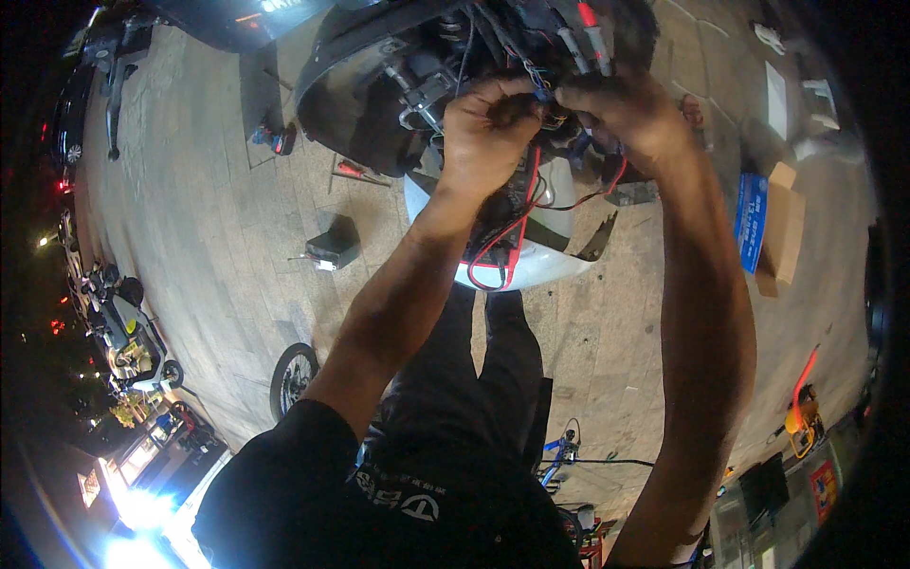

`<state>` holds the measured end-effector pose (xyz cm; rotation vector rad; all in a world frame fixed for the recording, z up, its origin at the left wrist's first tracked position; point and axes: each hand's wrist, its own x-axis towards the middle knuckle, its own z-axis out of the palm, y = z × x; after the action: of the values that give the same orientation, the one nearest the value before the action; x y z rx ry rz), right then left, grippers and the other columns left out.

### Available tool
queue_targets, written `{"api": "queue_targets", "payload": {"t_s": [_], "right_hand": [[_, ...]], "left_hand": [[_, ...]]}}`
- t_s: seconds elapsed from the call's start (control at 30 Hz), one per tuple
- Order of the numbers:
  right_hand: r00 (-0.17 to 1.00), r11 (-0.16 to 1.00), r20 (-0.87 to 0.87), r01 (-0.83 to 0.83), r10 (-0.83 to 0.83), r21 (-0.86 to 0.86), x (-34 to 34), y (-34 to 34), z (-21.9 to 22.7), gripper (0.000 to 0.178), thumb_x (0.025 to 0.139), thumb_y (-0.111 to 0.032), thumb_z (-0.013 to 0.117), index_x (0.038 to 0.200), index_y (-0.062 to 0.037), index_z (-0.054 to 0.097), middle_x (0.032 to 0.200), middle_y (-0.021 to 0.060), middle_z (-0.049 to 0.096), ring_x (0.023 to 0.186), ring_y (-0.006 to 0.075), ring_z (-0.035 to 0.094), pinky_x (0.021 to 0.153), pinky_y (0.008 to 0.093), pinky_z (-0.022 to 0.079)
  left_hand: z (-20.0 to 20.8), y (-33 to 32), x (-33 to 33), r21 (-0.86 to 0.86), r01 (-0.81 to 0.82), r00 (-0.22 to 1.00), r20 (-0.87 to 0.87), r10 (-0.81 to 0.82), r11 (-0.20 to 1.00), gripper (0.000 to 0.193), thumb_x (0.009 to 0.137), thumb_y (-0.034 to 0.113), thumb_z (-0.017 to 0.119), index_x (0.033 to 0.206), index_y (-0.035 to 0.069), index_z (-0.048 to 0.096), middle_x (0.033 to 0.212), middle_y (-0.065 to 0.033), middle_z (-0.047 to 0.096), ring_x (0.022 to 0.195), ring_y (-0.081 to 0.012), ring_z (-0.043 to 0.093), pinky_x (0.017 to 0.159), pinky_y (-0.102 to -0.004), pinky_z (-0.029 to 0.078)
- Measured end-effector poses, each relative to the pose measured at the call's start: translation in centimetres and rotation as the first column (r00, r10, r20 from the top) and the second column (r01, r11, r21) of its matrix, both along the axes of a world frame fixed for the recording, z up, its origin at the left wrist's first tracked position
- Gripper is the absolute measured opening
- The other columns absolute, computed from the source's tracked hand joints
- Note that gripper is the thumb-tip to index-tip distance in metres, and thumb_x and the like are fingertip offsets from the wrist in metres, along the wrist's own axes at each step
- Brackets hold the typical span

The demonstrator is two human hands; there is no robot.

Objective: The person works on the electrical system of an electric scooter, using a multimeter to test connections in the wiring harness under the seat. They manipulate wires and connectors while checking the digital display on the handlebar.

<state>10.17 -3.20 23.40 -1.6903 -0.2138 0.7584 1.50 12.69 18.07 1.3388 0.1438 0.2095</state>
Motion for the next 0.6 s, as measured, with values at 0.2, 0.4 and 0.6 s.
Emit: {"api": "queue_targets", "payload": {"t_s": [0.2, 0.4, 0.6], "right_hand": [[0.996, 0.999, -0.075, -0.041, 0.040, -0.012, 0.5, 0.3, 0.3, 0.017, 0.079, -0.019, 0.074, 0.077, -0.0050, 0.064, 0.059, 0.0005, 0.054, 0.047, 0.0078, 0.047, 0.042, 0.0225, 0.033], [0.996, 0.996, 0.058, -0.061, 0.065, -0.069, 0.6, 0.3, 0.7, 0.018, 0.077, -0.019, 0.074, 0.073, -0.0042, 0.064, 0.059, 0.0014, 0.056, 0.049, 0.0085, 0.048, 0.045, 0.0241, 0.034], [1.000, 0.994, -0.005, 0.017, -0.016, 0.111, 0.5, 0.4, -1.3, 0.015, 0.076, -0.017, 0.070, 0.074, -0.0025, 0.067, 0.060, 0.0015, 0.057, 0.053, 0.0097, 0.051, 0.048, 0.0267, 0.036]], "left_hand": [[-0.2, 0.0, 0.1, -0.034, -0.008, 1.000, 0.027, 0.009, 0.999, 0.024, 0.083, -0.014, 0.060, 0.104, -0.003, 0.064, 0.097, -0.0080, 0.068, 0.090, -0.0131, 0.064, 0.084, -0.0259, 0.052], [-0.1, 0.1, 0.0, 0.016, -0.011, 0.999, -0.037, 0.012, 1.000, 0.023, 0.083, -0.012, 0.062, 0.104, -0.002, 0.063, 0.096, -0.0078, 0.068, 0.087, -0.0125, 0.064, 0.080, -0.0247, 0.053], [0.1, 0.2, 0.2, 0.145, -0.008, 1.000, -0.013, 0.010, 0.989, 0.018, 0.083, -0.011, 0.064, 0.099, -0.001, 0.064, 0.092, -0.0057, 0.068, 0.085, -0.0101, 0.064, 0.077, -0.0229, 0.052]]}}
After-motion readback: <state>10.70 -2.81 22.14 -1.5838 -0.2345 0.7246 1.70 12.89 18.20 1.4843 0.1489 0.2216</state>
